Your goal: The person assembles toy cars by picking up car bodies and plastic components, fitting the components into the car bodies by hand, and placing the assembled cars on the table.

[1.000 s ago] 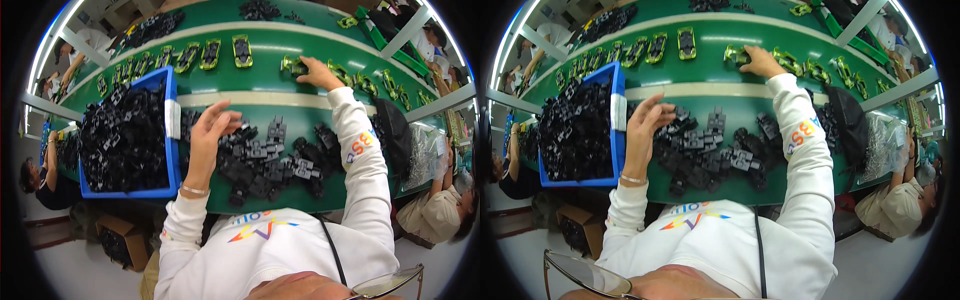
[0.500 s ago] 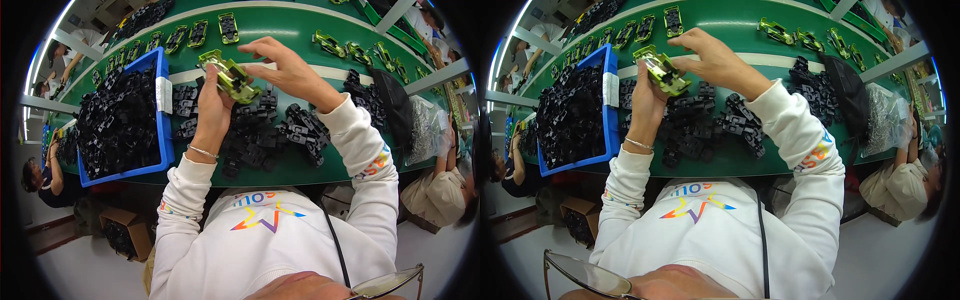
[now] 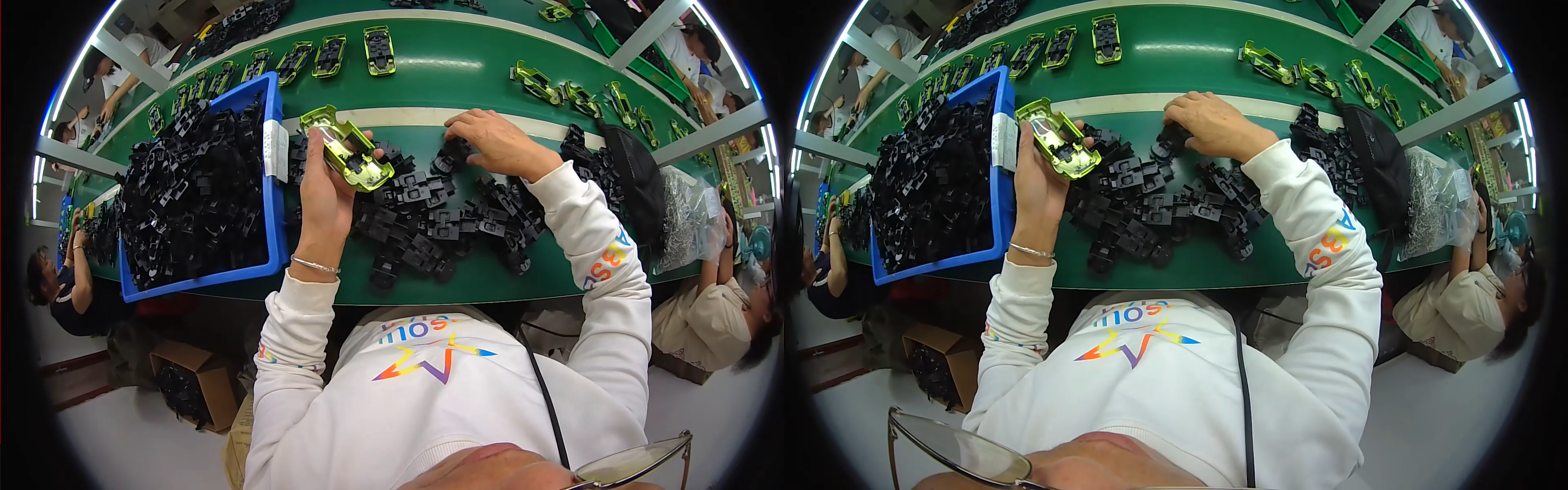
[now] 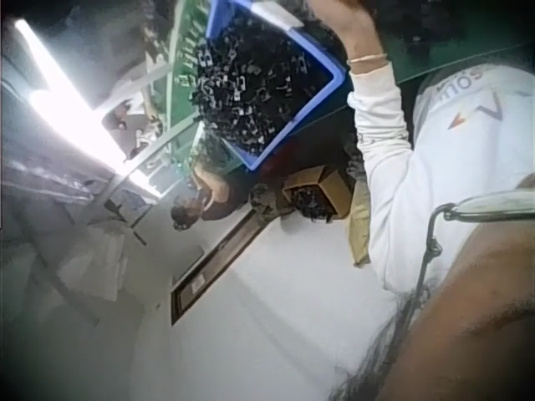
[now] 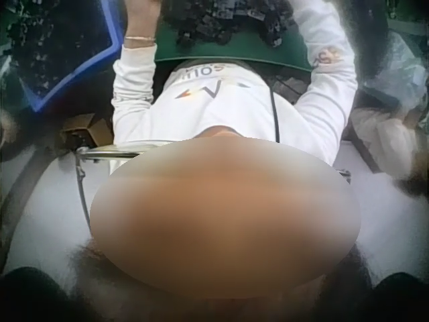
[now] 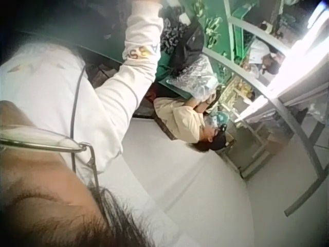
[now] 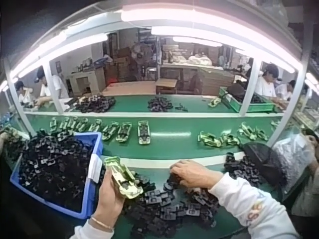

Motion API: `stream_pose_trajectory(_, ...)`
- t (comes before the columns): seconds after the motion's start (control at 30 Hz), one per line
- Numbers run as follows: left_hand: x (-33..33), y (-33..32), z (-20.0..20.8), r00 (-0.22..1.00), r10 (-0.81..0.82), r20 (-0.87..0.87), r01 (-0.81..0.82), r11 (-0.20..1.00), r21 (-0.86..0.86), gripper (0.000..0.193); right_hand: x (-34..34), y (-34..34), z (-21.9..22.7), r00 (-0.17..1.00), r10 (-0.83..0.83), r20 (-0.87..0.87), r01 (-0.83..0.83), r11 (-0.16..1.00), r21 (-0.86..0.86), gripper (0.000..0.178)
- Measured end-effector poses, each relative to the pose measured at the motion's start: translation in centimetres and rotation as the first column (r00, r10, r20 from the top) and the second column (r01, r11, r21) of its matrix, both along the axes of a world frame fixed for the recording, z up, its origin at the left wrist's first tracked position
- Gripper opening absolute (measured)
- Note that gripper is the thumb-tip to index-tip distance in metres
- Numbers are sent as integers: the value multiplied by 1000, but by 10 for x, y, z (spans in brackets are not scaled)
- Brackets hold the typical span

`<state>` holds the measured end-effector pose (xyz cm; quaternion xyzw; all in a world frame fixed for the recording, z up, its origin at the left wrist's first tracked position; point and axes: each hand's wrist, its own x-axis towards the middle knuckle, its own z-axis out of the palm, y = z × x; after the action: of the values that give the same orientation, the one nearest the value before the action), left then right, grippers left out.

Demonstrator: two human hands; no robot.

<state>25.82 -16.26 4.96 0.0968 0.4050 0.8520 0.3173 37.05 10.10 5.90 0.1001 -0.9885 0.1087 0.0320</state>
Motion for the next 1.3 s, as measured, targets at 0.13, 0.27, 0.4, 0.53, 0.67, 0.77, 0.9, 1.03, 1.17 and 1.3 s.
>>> stream_pose_trajectory(0.13,-5,0,-4,1000,-2,8,2,1000,8,50,4,15,7,984,-152,96,143,985,100,45)
stream_pose_trajectory(0.27,-4,5,-4,1000,-7,20,7,1000,8,51,13,19,12,966,-257,16,257,966,-26,40)
stream_pose_trajectory(0.4,3,19,-6,998,-27,53,22,995,94,56,10,-19,36,930,-366,-18,305,800,-516,40)
stream_pose_trajectory(0.53,18,32,1,997,27,70,-37,989,140,59,1,-83,58,921,-312,-234,117,795,-595,41)
stream_pose_trajectory(0.67,32,36,7,991,127,-29,-123,987,106,53,-9,-115,54,859,-357,-366,126,842,-525,45)
stream_pose_trajectory(0.77,34,33,8,988,122,-95,-110,987,118,53,-2,-123,61,888,-340,-310,127,828,-546,50)
stream_pose_trajectory(0.9,35,28,16,987,99,-125,-82,988,130,55,2,-121,55,923,-264,-279,84,848,-524,56)
stream_pose_trajectory(1.03,35,24,16,992,92,-88,-82,991,105,56,7,-124,60,940,-259,-222,151,900,-408,59)
stream_pose_trajectory(1.17,31,22,10,992,93,-81,-83,988,128,56,10,-131,62,906,-235,-352,116,937,-329,57)
stream_pose_trajectory(1.3,31,21,9,995,46,-92,-31,987,159,53,8,-131,58,891,-232,-391,109,944,-311,53)
